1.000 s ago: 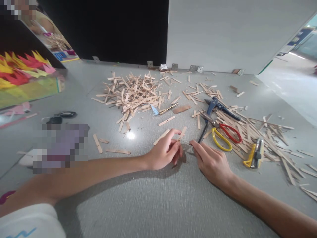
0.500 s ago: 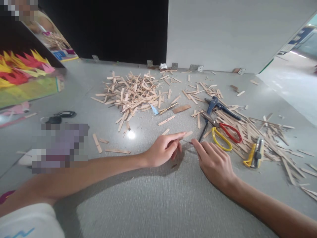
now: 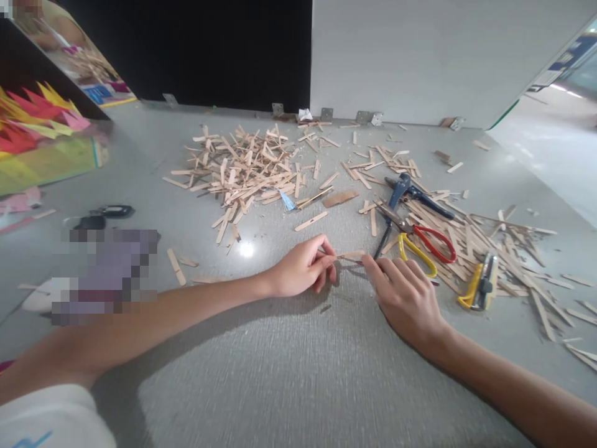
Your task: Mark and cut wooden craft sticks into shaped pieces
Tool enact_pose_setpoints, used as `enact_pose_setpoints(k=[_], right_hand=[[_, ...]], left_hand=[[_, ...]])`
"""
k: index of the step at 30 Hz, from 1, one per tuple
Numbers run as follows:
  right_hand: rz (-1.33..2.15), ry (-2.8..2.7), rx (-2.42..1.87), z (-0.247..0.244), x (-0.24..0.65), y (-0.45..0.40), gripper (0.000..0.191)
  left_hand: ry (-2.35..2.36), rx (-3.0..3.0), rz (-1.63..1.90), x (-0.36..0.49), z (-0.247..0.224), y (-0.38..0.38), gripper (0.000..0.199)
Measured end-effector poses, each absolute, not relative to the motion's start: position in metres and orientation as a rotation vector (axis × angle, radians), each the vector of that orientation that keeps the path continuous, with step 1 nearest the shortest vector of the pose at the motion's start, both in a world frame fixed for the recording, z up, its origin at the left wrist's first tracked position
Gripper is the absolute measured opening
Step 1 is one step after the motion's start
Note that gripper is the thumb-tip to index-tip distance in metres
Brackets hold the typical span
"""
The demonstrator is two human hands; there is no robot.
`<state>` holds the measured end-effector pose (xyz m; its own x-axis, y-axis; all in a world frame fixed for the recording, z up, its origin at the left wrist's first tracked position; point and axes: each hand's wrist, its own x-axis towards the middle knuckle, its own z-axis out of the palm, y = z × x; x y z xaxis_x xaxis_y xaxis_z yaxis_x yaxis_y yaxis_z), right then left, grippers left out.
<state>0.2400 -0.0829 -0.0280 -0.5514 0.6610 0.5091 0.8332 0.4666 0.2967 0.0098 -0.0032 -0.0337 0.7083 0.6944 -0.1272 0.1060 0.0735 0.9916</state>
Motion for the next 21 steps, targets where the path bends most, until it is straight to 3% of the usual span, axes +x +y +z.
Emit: enact_pose_setpoints(k=[21], right_hand=[[-1.063, -2.488, -1.294, -0.009, 0.222, -0.091, 0.031]], left_hand=[[0.681, 1.722, 0.523, 0.01, -0.034, -0.008, 0.027]])
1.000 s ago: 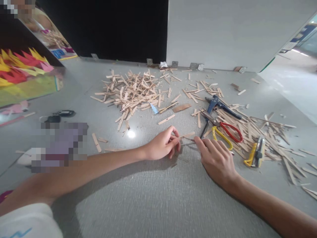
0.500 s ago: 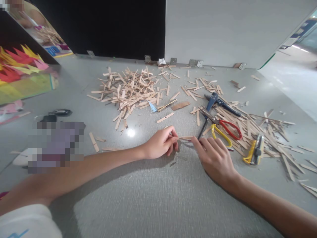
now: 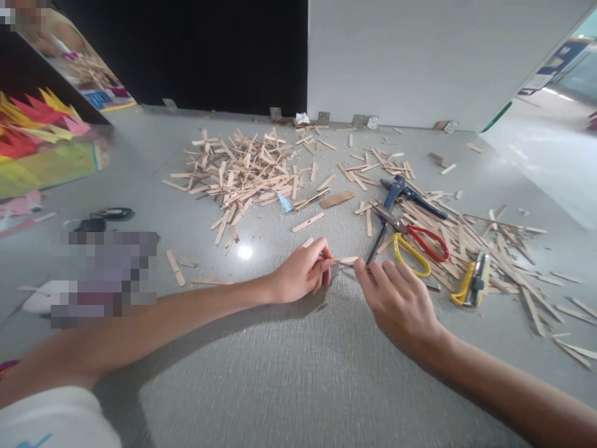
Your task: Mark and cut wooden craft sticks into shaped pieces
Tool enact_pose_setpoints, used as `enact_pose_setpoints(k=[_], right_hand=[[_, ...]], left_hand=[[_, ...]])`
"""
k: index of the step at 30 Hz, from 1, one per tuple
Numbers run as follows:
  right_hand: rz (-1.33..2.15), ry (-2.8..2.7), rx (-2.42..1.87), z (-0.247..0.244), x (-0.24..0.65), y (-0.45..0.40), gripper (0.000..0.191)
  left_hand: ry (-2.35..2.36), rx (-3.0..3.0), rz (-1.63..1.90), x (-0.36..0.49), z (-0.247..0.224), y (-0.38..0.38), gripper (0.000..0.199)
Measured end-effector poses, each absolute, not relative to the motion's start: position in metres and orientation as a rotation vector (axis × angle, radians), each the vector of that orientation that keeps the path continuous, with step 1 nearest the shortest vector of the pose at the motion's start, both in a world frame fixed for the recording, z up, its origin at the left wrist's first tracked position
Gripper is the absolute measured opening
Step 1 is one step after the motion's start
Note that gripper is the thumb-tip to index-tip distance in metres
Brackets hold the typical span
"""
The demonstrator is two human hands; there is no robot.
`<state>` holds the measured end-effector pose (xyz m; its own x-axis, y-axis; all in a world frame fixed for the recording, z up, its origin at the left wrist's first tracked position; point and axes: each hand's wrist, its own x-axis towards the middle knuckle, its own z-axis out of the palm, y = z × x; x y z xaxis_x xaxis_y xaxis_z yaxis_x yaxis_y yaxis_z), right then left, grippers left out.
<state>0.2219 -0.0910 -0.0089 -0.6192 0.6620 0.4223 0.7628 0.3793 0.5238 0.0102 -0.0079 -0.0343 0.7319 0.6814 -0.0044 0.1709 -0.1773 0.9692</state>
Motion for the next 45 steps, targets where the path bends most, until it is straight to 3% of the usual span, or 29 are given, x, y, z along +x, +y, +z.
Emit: enact_pose_setpoints(k=[8, 16, 22, 26, 31, 37, 42, 45], right_hand=[[-1.267, -2.497, -1.329, -0.004, 0.208, -0.102, 0.028], [-0.847, -2.476, -1.319, -0.008, 0.223, -0.087, 0.036], [-1.213, -2.518, -1.299, -0.005, 0.213, -0.096, 0.027], [-1.06, -2.521, -1.307, -0.005, 0.214, -0.095, 0.03], [-1.245, -2.485, -1.329, -0.007, 0.209, -0.097, 0.027], [-0.871, -2.471, -1.342, -0.01, 0.216, -0.091, 0.029], [-1.191, -2.509, -1.34, -0.007, 0.208, -0.096, 0.026], [-1.073, -2.521, -1.37, -0.011, 0.209, -0.094, 0.027]], left_hand=[[0.701, 1.779, 0.532, 0.014, -0.037, -0.01, 0.02], [0.675, 1.79, 0.514, 0.012, -0.036, -0.009, 0.022], [0.709, 1.792, 0.564, 0.013, -0.038, -0.012, 0.023], [0.718, 1.797, 0.561, 0.013, -0.039, -0.014, 0.025], [0.759, 1.816, 0.606, 0.016, -0.042, -0.015, 0.028], [0.743, 1.802, 0.575, 0.014, -0.042, -0.015, 0.028], [0.762, 1.818, 0.597, 0.015, -0.043, -0.015, 0.035], [0.755, 1.824, 0.586, 0.014, -0.042, -0.016, 0.033]])
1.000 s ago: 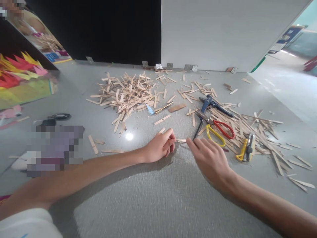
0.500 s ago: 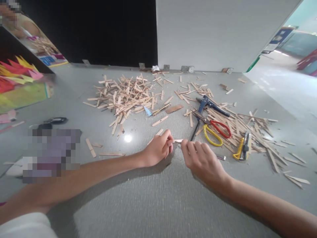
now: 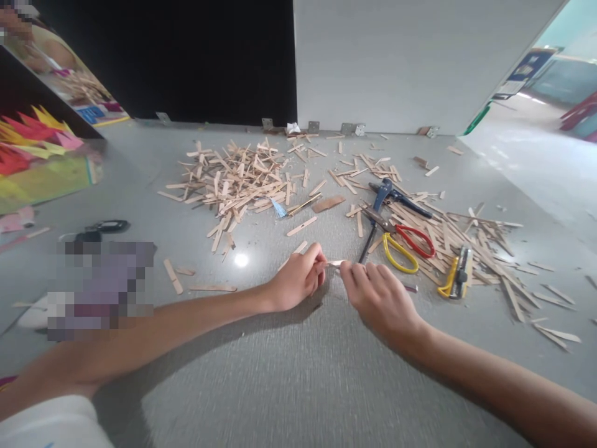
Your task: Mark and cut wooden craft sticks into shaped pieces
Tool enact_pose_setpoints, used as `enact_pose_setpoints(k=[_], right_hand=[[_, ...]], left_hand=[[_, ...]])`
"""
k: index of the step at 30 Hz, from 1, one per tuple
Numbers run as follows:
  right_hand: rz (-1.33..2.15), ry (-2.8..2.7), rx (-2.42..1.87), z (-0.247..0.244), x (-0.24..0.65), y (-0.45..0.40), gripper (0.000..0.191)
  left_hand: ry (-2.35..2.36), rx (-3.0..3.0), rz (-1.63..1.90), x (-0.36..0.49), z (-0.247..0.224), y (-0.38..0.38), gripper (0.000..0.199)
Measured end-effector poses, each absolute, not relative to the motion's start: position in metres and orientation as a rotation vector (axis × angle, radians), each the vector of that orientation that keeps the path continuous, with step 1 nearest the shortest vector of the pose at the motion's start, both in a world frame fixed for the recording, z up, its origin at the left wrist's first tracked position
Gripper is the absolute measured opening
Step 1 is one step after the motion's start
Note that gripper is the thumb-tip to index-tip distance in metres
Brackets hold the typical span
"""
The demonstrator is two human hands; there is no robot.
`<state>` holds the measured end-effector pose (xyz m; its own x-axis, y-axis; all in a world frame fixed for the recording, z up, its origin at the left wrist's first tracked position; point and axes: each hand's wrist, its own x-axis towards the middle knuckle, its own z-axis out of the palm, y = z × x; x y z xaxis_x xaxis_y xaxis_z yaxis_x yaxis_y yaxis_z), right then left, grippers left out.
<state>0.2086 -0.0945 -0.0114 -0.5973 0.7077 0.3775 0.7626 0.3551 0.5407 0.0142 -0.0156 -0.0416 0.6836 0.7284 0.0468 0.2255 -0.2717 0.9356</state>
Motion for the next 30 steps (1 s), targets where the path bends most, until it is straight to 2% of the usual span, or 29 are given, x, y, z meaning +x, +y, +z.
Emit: enact_pose_setpoints(k=[3, 12, 22, 26, 30], right_hand=[[-0.974, -2.52, -1.363, -0.017, 0.213, -0.09, 0.024], [-1.257, -2.455, -1.392, -0.014, 0.194, -0.101, 0.03], [-1.218, -2.493, -1.388, -0.012, 0.192, -0.101, 0.028], [-0.994, -2.47, -1.476, -0.02, 0.205, -0.094, 0.032], [-0.376, -2.33, -1.569, -0.025, 0.22, -0.081, 0.043]], left_hand=[[0.755, 1.828, 0.579, 0.013, -0.041, -0.016, 0.03], [0.78, 1.885, 0.651, 0.017, -0.048, -0.017, 0.037], [0.806, 1.887, 0.651, 0.018, -0.045, -0.017, 0.043], [0.788, 1.776, 0.643, 0.016, -0.043, -0.017, 0.043], [0.814, 1.605, 0.696, 0.016, -0.042, -0.019, 0.054]])
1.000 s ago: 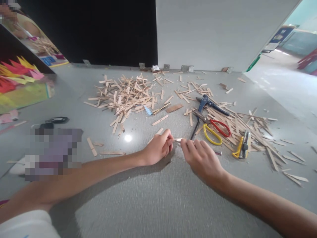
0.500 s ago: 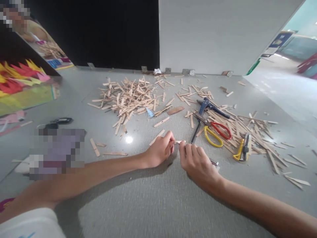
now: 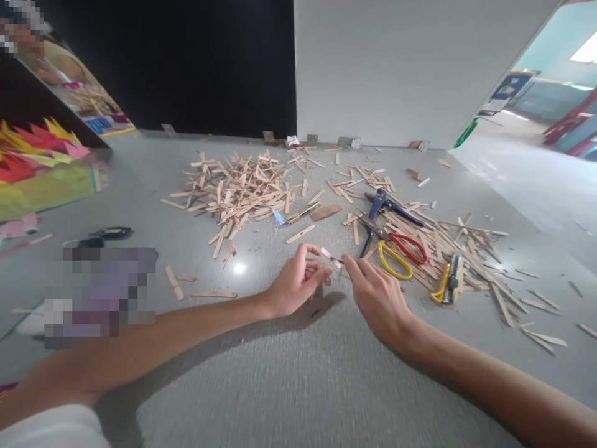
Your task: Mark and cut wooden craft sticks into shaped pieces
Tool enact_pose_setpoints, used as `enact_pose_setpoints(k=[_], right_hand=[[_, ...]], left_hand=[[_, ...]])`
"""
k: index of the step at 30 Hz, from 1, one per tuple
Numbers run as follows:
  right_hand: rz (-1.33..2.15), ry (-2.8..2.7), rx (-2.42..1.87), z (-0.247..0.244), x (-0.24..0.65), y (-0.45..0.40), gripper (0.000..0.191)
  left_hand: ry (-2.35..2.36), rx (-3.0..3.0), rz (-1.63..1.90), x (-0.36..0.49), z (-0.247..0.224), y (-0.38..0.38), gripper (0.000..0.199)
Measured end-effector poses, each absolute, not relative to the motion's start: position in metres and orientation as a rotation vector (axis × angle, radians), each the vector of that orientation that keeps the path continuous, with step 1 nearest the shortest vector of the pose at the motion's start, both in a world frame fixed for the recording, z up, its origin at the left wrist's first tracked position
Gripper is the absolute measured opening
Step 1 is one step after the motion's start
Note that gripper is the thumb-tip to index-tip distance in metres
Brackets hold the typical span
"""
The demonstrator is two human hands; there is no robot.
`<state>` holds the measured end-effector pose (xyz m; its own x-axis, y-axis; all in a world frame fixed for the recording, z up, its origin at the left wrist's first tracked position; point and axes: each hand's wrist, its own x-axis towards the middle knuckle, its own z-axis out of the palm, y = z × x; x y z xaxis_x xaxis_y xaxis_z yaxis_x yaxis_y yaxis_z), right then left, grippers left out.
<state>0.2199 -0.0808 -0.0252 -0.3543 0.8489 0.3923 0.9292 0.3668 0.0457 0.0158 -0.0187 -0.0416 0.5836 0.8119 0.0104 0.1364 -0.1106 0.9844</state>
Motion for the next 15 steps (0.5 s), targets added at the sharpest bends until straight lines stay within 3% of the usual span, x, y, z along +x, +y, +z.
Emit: enact_pose_setpoints(k=[3, 6, 8, 11, 15], right_hand=[[0.133, -2.152, -1.506, -0.022, 0.22, -0.077, 0.042], [0.643, -1.978, -1.452, -0.01, 0.212, -0.082, 0.04], [0.934, -1.841, -1.465, -0.001, 0.206, -0.086, 0.042], [1.033, -1.731, -1.512, 0.009, 0.204, -0.091, 0.037], [1.002, -1.724, -1.572, 0.017, 0.21, -0.091, 0.028]], left_hand=[[0.896, 1.607, 0.693, 0.016, -0.039, -0.019, 0.065], [0.915, 1.688, 0.654, 0.016, -0.037, -0.019, 0.054], [0.894, 1.772, 0.65, 0.016, -0.037, -0.018, 0.057], [0.875, 1.838, 0.664, 0.015, -0.037, -0.018, 0.065], [0.866, 1.917, 0.701, 0.013, -0.037, -0.02, 0.059]])
